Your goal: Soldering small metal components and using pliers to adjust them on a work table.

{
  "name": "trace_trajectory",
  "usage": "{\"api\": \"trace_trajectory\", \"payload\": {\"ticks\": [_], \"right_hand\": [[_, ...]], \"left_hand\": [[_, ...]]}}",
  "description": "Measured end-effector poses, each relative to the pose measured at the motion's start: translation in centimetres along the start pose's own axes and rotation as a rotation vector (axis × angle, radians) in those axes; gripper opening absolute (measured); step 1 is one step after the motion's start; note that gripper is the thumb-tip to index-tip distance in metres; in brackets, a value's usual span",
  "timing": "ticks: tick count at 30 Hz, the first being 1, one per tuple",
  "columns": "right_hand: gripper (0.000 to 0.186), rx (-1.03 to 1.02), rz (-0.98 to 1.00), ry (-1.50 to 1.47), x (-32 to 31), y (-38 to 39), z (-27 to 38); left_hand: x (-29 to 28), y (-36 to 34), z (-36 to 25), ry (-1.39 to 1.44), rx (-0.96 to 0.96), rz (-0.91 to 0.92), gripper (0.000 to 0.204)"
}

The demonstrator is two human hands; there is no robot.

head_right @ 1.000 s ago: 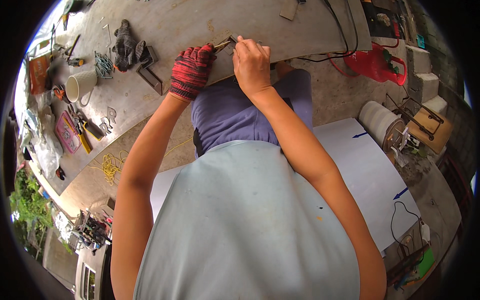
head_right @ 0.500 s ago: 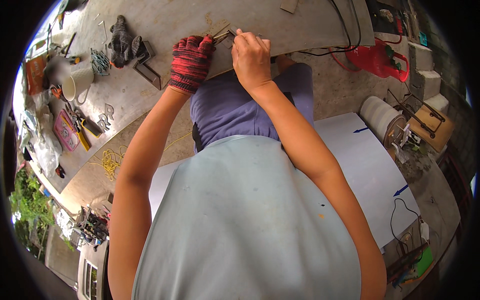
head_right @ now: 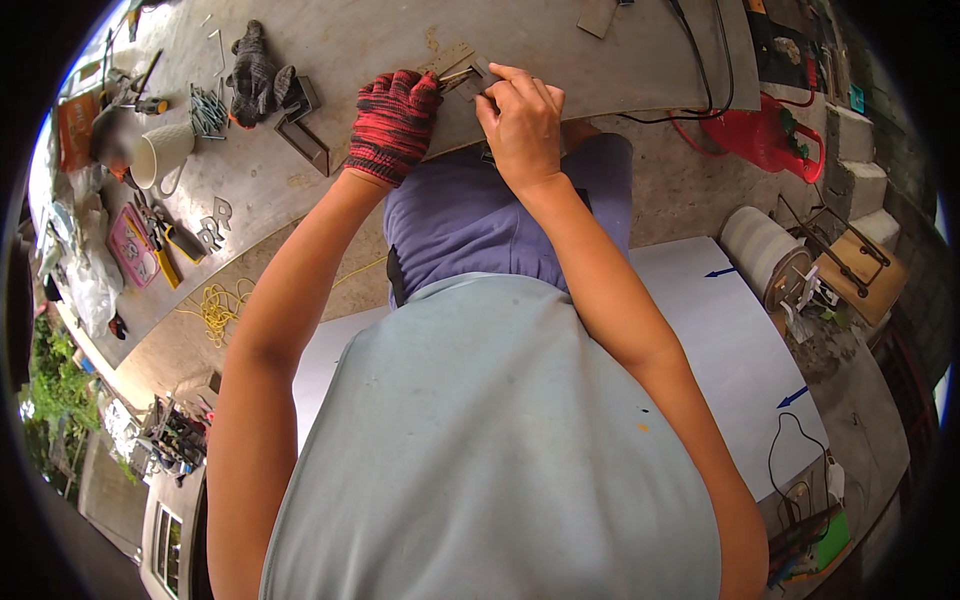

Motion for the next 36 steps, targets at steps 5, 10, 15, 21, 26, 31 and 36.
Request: {"api": "trace_trajectory", "payload": {"ticks": [5,10,15,21,26,31,36], "right_hand": [[0.018,0.044,0.014,-0.022,-1.7,-0.4,0.3],[0.028,0.091,-0.013,-0.065,-4.4,-1.5,-1.6],[0.024,0.207,0.006,-0.042,-5.4,-1.9,-4.5],[0.015,0.234,0.115,-0.047,-4.2,-2.0,-5.8],[0.013,0.260,0.168,-0.084,-3.2,-2.4,-5.6],[0.014,0.279,0.203,-0.099,-3.3,-2.4,-5.6],[0.022,0.277,0.210,-0.186,-3.0,-2.8,-5.4]], "left_hand": [[0.3,0.4,0.2,0.004,-0.007,0.019,0.034],[-0.1,0.2,0.0,0.038,-0.001,-0.048,0.033],[0.0,0.0,0.1,0.079,-0.001,-0.058,0.038],[0.6,0.7,0.4,0.083,-0.002,-0.058,0.039],[0.0,0.7,0.3,0.088,-0.013,-0.058,0.042],[-0.7,0.5,-0.2,0.110,0.003,-0.089,0.050],[-0.7,0.2,-0.3,0.108,-0.017,-0.026,0.042]]}}
Point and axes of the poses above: each hand's wrist, its own y-axis away from the middle knuckle, its own x-axis out of the palm, z = x × y, the point moved 7 cm from there along -y, towards the middle knuckle, and after that the axes turned 7 degrees about -z, right-handed, at the moved point
